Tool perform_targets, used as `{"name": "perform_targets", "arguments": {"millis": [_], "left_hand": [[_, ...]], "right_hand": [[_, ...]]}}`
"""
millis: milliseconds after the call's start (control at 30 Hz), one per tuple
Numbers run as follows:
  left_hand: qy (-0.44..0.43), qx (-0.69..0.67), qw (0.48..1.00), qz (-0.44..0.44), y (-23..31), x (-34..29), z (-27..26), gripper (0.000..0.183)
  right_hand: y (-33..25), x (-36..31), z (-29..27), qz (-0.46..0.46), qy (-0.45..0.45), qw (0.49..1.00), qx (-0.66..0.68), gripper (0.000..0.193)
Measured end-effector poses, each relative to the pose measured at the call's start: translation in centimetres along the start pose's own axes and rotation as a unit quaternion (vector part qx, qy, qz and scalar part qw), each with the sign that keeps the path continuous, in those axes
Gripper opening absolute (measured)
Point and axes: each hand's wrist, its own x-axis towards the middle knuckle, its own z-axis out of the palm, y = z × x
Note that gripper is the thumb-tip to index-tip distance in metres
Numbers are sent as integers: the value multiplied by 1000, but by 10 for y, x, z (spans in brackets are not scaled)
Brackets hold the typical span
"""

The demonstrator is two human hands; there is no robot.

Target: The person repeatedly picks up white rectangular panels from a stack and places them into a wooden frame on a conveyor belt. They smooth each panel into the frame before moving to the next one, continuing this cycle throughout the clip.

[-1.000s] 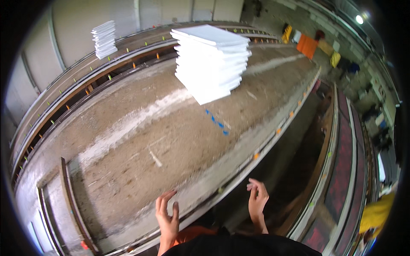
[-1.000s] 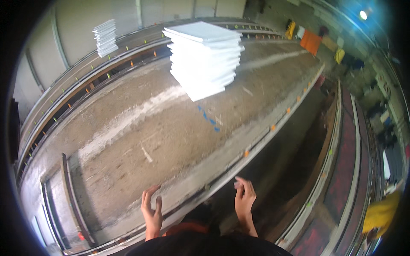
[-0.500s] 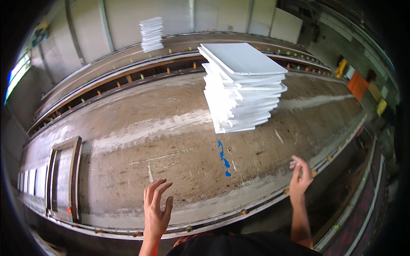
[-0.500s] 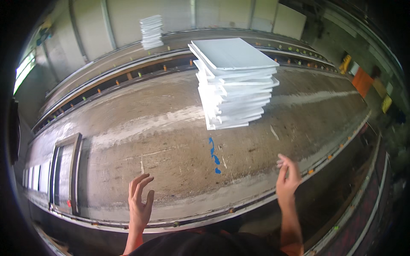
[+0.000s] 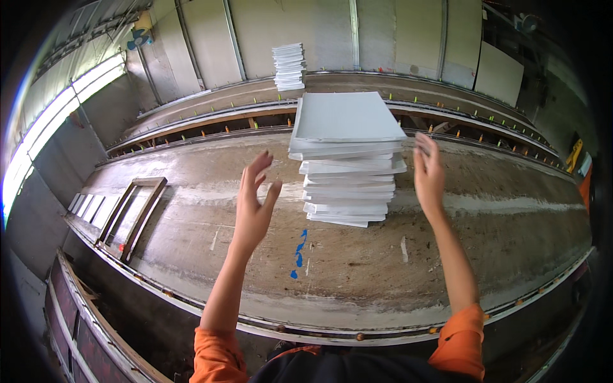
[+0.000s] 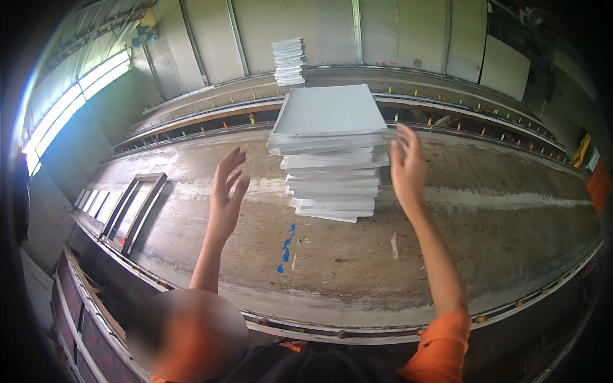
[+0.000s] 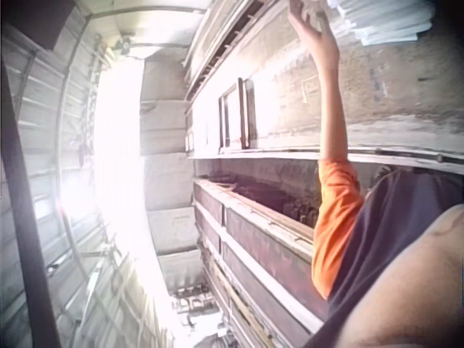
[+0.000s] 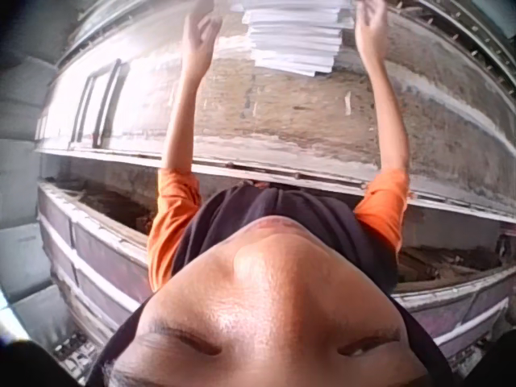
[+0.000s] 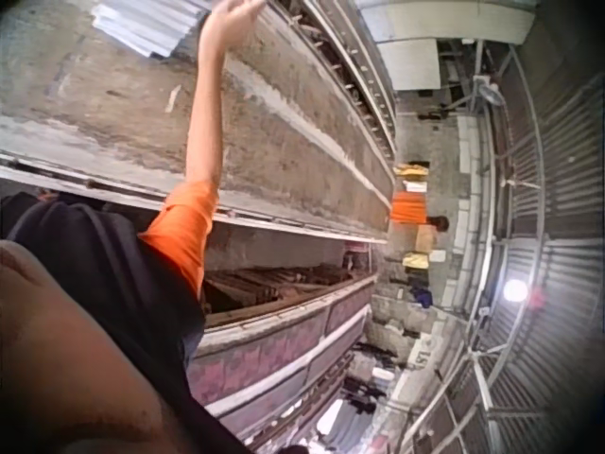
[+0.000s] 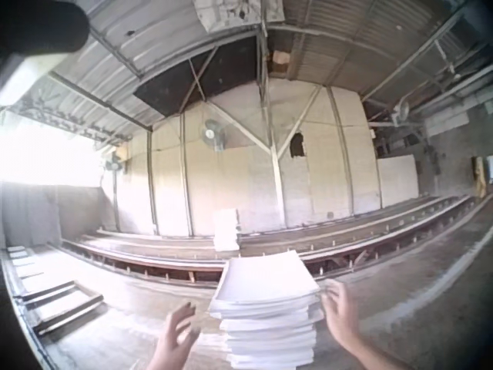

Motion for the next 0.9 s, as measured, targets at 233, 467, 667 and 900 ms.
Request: {"name": "perform_targets", "arguments": {"millis": [233,467,667,900], "left_hand": [[38,135,989,-42,-54,65,79,51],[95,61,988,-109,-32,58,102,52],[106,-305,932,-164,-5,44,102,51],[183,-460,860,-128,12,21,35,60]], "right_hand": [[29,30,30,123,-43,988,84,37],[44,37,36,107,1,967,230,30],[13,54,18,168,37,907,385,38],[-73,33,15,146,-21,883,445,52]]}}
